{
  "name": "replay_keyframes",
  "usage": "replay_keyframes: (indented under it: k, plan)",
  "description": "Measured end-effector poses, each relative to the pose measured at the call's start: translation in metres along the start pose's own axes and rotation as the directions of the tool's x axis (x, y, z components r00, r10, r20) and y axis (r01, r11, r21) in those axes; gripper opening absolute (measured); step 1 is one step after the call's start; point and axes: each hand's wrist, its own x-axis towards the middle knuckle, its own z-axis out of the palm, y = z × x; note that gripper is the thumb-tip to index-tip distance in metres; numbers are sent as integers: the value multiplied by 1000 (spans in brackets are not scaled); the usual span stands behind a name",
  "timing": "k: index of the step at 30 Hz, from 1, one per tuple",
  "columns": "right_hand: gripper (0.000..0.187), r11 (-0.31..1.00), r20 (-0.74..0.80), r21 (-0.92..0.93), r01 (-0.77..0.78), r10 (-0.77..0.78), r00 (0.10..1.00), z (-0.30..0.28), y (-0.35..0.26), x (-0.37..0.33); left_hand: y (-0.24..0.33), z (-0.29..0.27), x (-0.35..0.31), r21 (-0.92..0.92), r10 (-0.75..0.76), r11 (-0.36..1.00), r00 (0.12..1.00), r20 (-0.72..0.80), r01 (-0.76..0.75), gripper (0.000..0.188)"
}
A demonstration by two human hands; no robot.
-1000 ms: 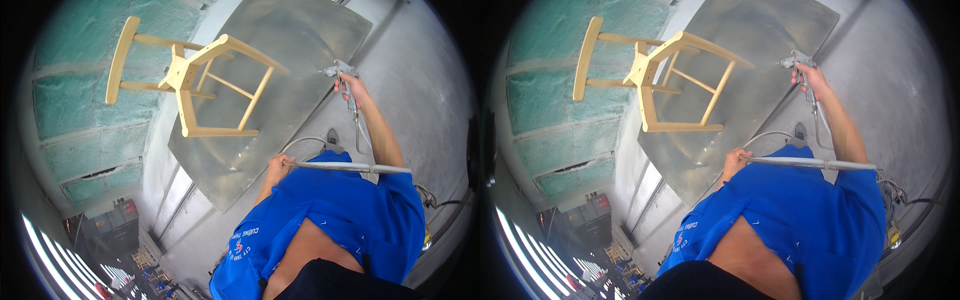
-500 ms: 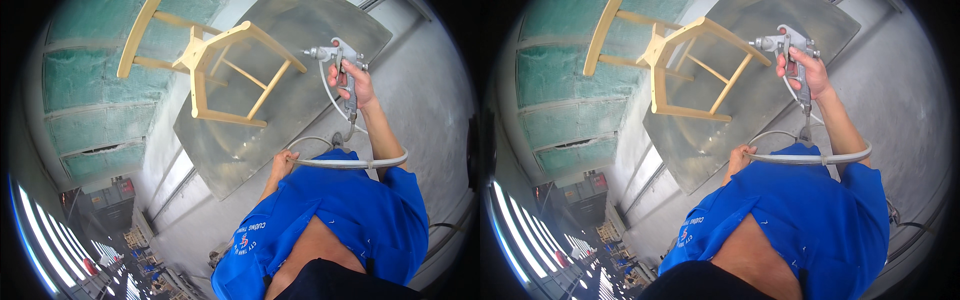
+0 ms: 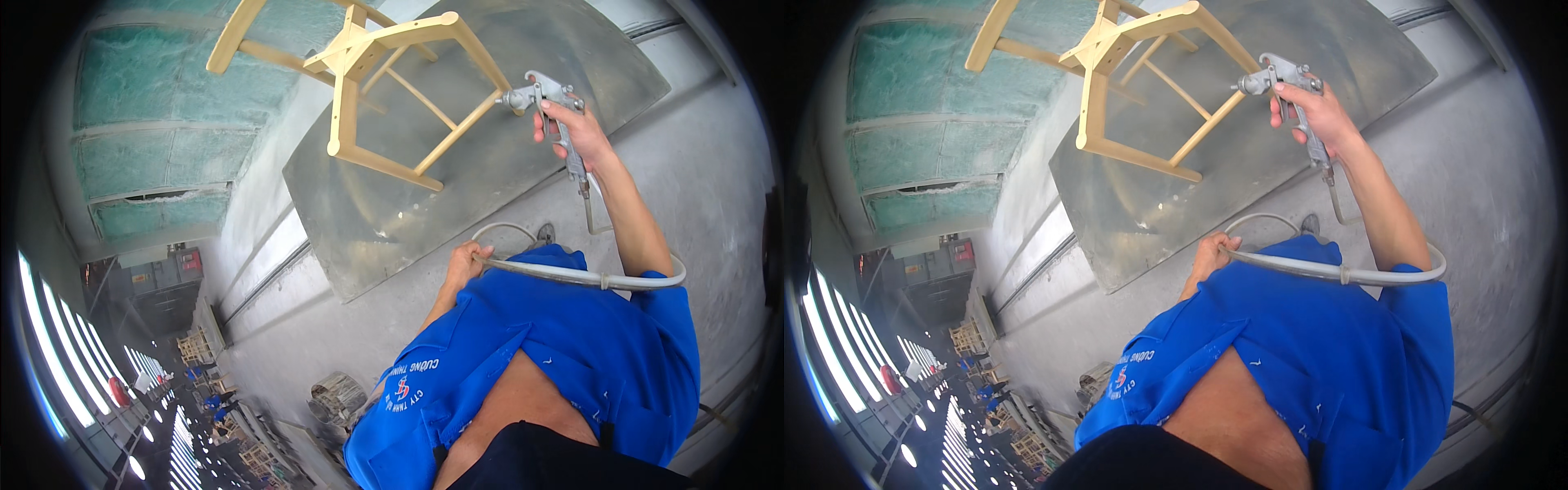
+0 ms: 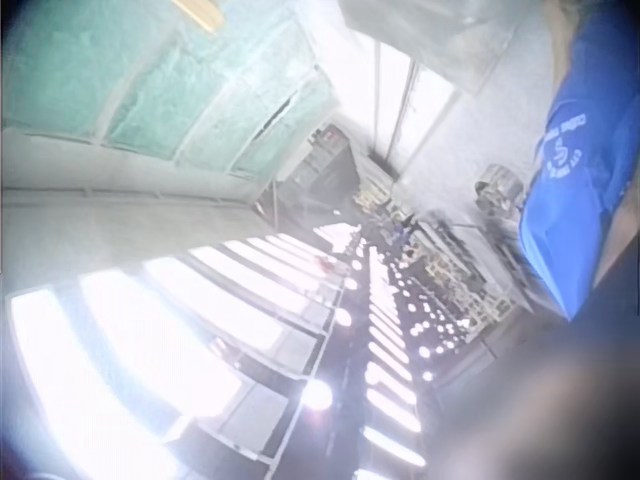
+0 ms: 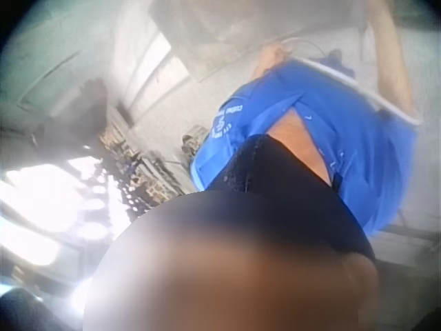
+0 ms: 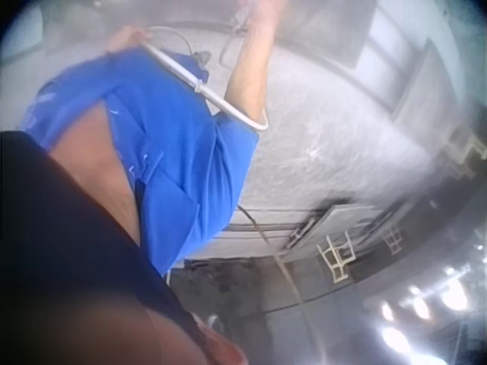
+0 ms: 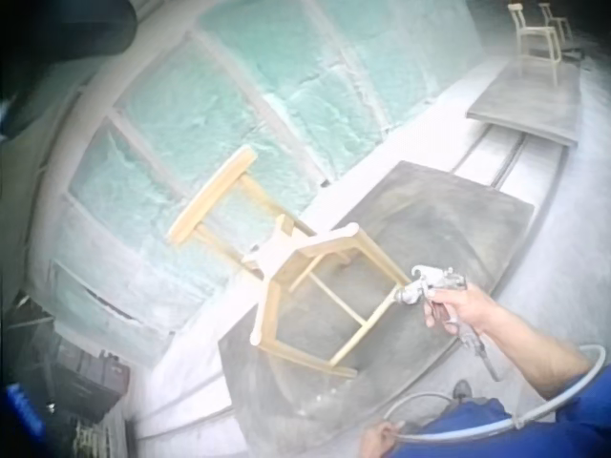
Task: The person picks up a wooden chair frame and uses a spray gun to apply finish to all sides, rotating the chair to cover legs, seat, and backrest. After finishing, the person places the chair on a metal platform.
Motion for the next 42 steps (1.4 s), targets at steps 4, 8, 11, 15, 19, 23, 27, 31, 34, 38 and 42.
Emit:
replay_keyframes:
  k: [4, 8, 11, 15, 19, 23, 27, 31, 34, 38, 42]
  plan:
    - [51, 888, 291, 457, 45, -198, 936, 5, 3, 0, -3, 0, -7, -17, -19, 1000, 999, -33, 19, 43]
    - [48, 986, 145, 157, 52, -76, 987, 17, 7, -1, -6, -3, -7, -66, -79, 995, 997, -11, 78, 42]
    - [54, 987, 80, -151, -62, 75, 994, 27, 8, 0, -7, -9, -6, 21, -24, 999, 1000, -11, 25, 43]
    - [46, 985, 202, 173, -6, -30, 979, 30, 1, -6, -9, -11, -10, -23, -30, 999, 999, -36, 30, 44]
    - [44, 978, 208, 206, 44, -87, 974, 34, 3, -6, -17, -16, -24, -36, -27, 999, 997, -69, 25, 43]
    - [43, 996, 106, 82, -34, 26, 994, 43, 37, 11, -26, -25, -45, -88, -118, 990, 991, -60, 112, 45]
    - [41, 978, 38, 58, -202, 200, 979, 42, 101, 33, -29, -38, -67, -9, -90, 996, 992, -89, 90, 44]
    - [34, 942, -51, 65, -328, 331, 942, 32, 165, 30, -17, -49, -91, -119, -304, 949, 948, -90, 293, 42]
    - [29, 919, -137, 70, -387, 393, 909, 25, 212, 33, -9, -58, -100, -131, -385, 918, 920, -75, 374, 37]
    - [25, 908, -231, 87, -411, 420, 878, 17, 268, 36, -11, -72, -111, -237, -456, 867, 890, -26, 437, 33]
    - [27, 914, -289, 77, -399, 403, 868, 16, 311, 34, -33, -95, -112, -133, -418, 900, 908, 15, 416, 33]
